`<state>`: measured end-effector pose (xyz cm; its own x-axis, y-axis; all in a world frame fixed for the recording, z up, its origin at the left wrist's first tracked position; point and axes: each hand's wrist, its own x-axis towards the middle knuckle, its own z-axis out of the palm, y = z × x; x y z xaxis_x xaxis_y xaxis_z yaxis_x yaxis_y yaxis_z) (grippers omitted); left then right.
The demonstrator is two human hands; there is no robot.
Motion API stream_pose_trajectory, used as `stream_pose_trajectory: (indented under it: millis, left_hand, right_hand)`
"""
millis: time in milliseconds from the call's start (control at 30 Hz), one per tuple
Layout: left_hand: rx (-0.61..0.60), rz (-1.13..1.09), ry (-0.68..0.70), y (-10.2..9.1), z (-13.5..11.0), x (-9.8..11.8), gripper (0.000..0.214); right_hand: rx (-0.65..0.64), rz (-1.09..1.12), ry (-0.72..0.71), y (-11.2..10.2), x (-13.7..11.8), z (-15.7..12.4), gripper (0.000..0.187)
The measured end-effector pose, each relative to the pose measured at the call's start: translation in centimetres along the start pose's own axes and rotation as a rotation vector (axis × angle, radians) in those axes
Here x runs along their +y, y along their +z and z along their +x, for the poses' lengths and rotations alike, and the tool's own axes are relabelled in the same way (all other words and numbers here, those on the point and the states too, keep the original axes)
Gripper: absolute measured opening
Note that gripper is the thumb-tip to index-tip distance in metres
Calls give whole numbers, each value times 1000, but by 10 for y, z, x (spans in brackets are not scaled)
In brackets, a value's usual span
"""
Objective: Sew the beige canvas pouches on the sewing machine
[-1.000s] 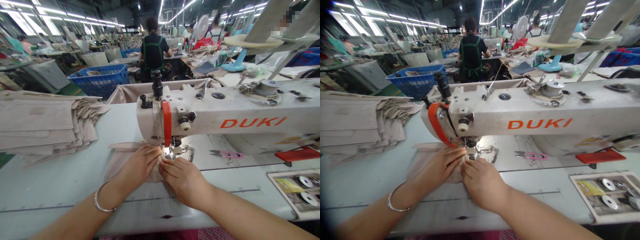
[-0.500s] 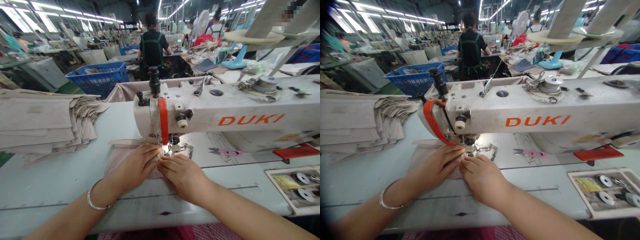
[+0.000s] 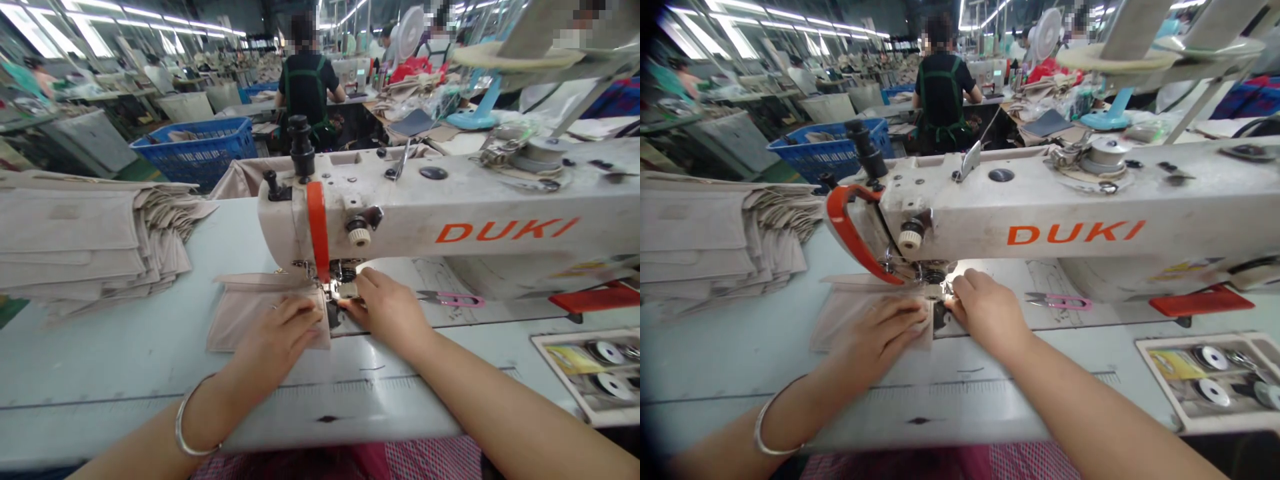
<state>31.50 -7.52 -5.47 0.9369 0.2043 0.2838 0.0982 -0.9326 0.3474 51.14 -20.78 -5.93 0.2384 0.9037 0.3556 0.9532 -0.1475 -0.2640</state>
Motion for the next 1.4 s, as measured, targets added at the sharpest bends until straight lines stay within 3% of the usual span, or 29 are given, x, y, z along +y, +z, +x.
stream_pose_trajectory:
  millis: [100,200,333,533,767,1033,1267,1400]
  left_hand:
    - [58,9,85,-1,0,-2,35]
    - [-74,64,190,-1,-2,-1,42]
    - [-227,59,212,1,-1,1,44]
    - [-240,53,219,-1,4,-7,46]
    - [-139,186,379,4,12,-25,38]
    - [-63,146,506,-5,3,-25,29]
    - [-91,157,473,-2,2,-23,27]
    - [7,97,342,-1,4,-19,23]
  right_hand:
    - [-57,188,-325,-2,-10,-10,13]
    - [-143,279,-475,-5,-16,-20,16]
    - [-158,259,-477,-4,-19,-23,18]
    - [-160,259,-450,-2,-20,-18,17]
    - [-107,243,-441,2,-19,-16,19]
    - [-113,245,-461,2,-16,-18,19]
    - [-100,314,-433,-2,-12,-17,19]
    - [-105,277,-414,-2,-13,-16,18]
